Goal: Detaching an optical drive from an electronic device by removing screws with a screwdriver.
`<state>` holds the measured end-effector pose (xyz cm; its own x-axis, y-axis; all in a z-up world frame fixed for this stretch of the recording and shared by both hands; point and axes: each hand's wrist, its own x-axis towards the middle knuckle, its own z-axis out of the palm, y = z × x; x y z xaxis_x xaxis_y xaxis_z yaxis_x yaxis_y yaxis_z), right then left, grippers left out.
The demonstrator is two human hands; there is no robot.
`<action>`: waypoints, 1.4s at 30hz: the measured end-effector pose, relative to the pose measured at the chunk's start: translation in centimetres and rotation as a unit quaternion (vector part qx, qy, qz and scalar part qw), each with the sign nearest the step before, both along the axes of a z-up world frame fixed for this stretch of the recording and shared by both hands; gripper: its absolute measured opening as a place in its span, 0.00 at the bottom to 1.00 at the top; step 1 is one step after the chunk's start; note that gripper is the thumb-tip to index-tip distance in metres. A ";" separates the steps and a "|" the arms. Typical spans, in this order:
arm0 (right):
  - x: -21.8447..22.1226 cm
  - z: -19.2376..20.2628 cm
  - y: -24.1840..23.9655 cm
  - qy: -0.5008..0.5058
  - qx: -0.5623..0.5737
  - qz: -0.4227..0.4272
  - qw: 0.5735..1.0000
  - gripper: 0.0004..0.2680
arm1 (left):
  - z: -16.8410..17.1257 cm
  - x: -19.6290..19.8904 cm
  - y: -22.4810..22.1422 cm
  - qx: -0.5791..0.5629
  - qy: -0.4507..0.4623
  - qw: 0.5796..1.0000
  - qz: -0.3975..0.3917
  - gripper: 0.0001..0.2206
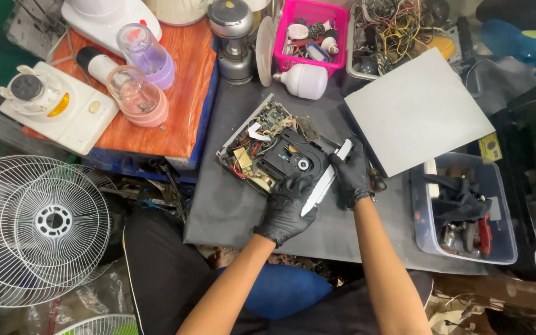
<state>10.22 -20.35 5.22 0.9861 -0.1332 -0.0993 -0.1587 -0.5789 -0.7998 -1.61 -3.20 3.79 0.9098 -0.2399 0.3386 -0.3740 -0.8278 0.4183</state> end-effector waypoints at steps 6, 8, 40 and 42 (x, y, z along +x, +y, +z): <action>-2.2 1.0 0.0 -0.056 0.024 0.009 0.998 0.21 | -1.2 -0.5 2.1 0.014 -0.005 1.000 -0.012 0.29; -2.5 0.0 -0.1 -0.061 0.040 -0.001 0.997 0.20 | -0.3 -0.8 3.2 0.015 -0.003 1.000 -0.017 0.28; -10.4 -3.0 4.7 -0.067 -0.047 -0.054 0.995 0.09 | -2.0 1.1 10.6 0.034 -0.155 0.971 0.178 0.21; -11.3 -2.1 5.5 -0.051 -0.055 -0.041 0.996 0.10 | -2.6 2.4 11.9 0.065 -0.174 0.966 0.178 0.19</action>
